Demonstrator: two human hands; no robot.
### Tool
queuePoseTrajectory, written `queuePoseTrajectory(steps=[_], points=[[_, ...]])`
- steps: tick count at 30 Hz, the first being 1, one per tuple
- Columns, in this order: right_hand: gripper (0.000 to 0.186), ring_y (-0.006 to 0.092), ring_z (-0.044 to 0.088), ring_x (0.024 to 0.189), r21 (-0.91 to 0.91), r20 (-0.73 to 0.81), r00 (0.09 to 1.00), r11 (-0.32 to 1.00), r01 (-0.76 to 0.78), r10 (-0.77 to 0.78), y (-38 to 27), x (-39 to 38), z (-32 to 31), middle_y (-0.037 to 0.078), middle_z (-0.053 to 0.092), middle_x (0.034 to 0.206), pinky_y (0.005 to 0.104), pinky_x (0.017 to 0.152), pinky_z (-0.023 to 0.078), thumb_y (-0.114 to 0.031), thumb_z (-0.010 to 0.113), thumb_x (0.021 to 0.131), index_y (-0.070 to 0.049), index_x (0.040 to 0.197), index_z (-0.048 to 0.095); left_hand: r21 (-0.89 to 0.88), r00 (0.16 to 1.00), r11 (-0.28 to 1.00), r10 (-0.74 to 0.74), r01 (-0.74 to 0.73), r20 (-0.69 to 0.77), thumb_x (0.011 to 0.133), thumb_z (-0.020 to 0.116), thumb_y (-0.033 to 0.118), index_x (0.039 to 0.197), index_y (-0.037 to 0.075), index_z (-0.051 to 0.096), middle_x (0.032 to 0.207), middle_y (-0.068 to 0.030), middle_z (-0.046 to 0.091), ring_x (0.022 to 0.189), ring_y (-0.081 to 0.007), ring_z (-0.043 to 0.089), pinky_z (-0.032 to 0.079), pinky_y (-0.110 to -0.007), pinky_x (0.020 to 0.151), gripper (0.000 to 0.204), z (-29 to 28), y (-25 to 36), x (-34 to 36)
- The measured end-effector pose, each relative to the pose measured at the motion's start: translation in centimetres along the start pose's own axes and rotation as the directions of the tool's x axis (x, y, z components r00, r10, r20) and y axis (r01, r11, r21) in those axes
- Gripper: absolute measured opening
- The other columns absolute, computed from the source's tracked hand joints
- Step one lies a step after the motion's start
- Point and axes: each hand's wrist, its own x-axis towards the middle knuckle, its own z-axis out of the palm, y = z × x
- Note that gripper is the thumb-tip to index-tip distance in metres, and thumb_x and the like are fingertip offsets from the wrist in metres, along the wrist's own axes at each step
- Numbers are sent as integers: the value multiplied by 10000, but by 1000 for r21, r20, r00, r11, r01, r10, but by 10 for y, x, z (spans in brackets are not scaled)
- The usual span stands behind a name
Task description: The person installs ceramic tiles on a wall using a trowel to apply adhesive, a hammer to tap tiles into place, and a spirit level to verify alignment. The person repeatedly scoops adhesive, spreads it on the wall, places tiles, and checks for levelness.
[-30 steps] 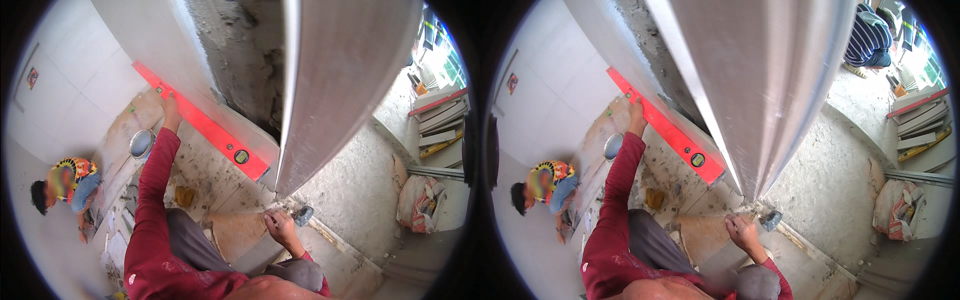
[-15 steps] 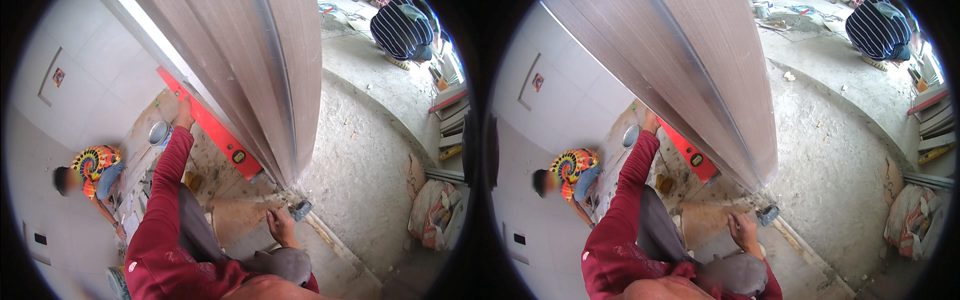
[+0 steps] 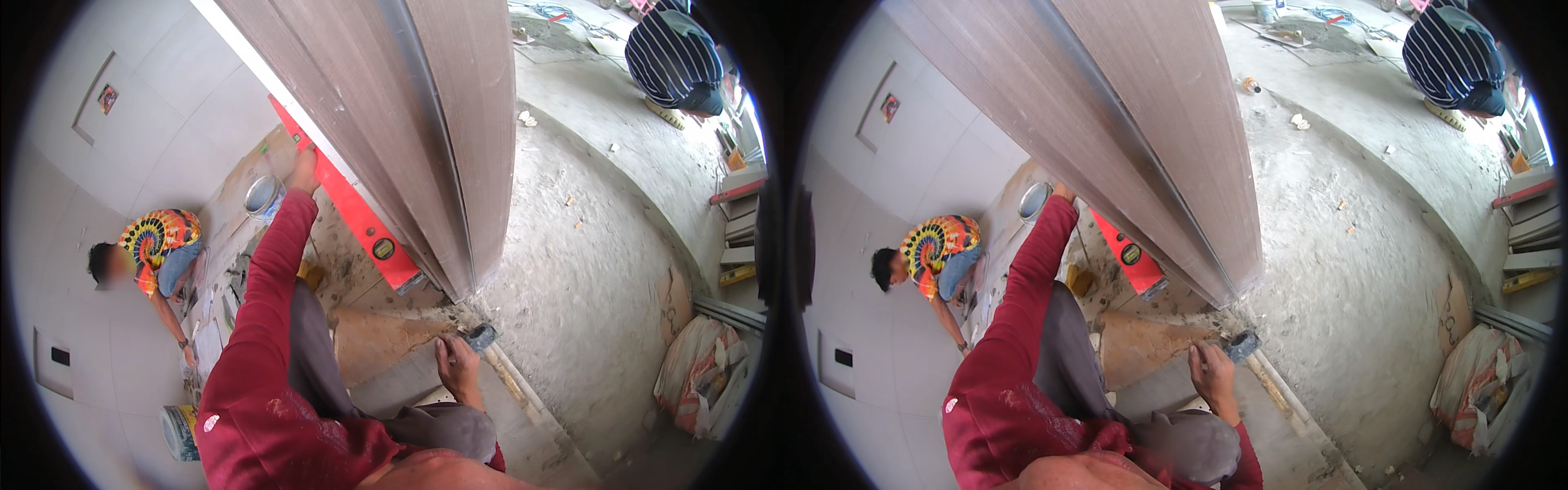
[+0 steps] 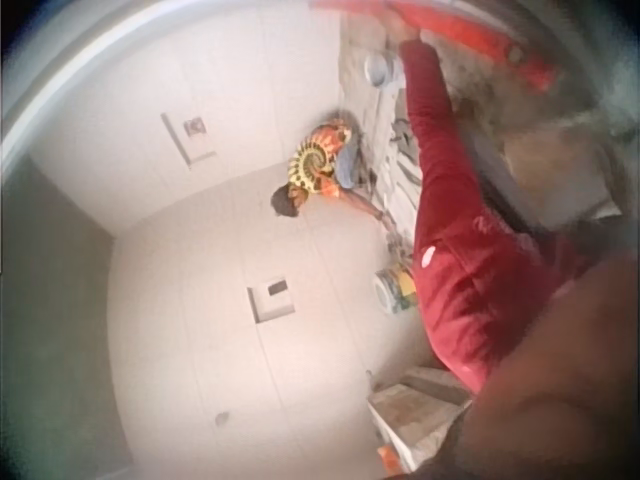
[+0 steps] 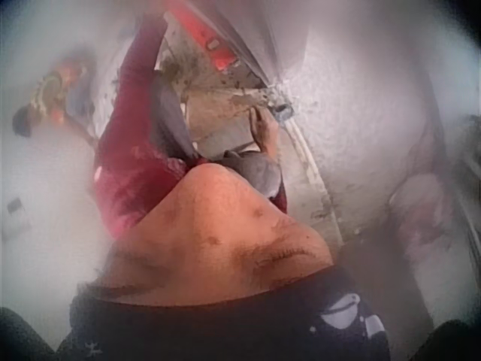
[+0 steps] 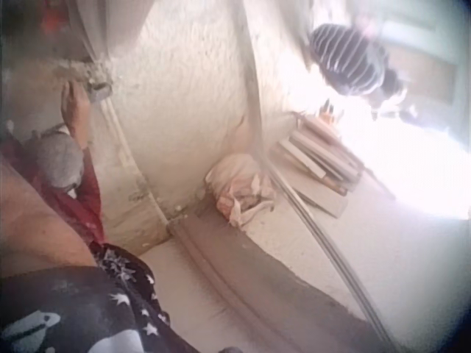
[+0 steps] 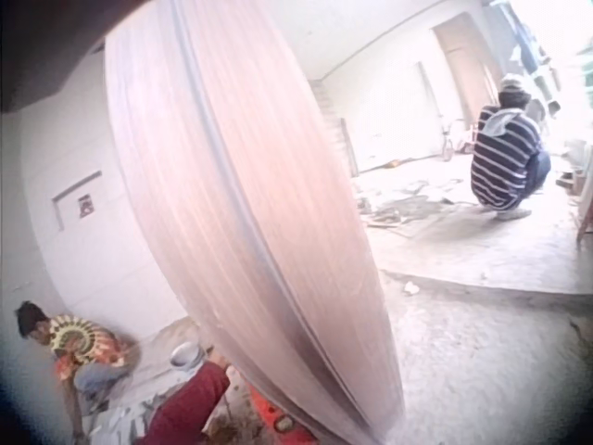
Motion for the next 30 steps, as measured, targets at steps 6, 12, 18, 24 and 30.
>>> queuePoseTrajectory(steps=[6, 12, 18, 24, 30], points=[[117, 245, 666, 643, -4, 9, 1000, 1000, -1, 1, -2, 5, -2, 117, 656, 756, 350, 599, 526, -63, 716, 911, -35, 1024, 727, 57, 989, 998, 23, -15, -147, 1080, 410, 233, 1383, 29, 483, 1242, -180, 650, 1070, -335, 683, 590, -496, 923, 373, 16, 2, -8], [109, 247, 711, 701, -35, 28, 998, 998, -46, 47, 6, 3, -10, 150, 700, 818, 323, 650, 549, -43, 691, 929, 6, 1019, 730, -49, 997, 997, -56, 53, -55, 1092, 286, 531, 1404, 68, 486, 1207, -154, 661, 1058, -324, 677, 584, -516, 919, 593, -3, -21, 26], [122, 253, 689, 663, 30, 61, 998, 1000, 1, -2, 13, 2, -4, 140, 684, 797, 341, 621, 538, -49, 703, 921, -18, 1036, 729, -89, 999, 996, 20, -23, -33, 1033, 514, 127, 1321, 71, 483, 1086, -147, 671, 903, -303, 707, 633, -515, 726, 295, -39, -16, 39], [119, 292, 687, 674, -62, 116, 993, 998, 28, -20, 11, 14, -3, 158, 682, 794, 366, 643, 544, -53, 700, 924, -13, 1033, 724, 62, 998, 997, 48, -46, -30, 1031, 531, 109, 1327, 68, 466, 1181, -145, 640, 974, -297, 681, 621, -511, 773, 306, -50, -59, 33], [117, 281, 693, 674, -57, 49, 999, 998, 3, 0, 8, 10, 4, 163, 687, 792, 358, 629, 540, -53, 696, 925, -9, 1027, 732, 41, 991, 993, 116, -113, -66, 1040, 543, 100, 1434, 85, 397, 1233, -131, 642, 1041, -261, 667, 593, -443, 876, 420, -65, -123, 13]])
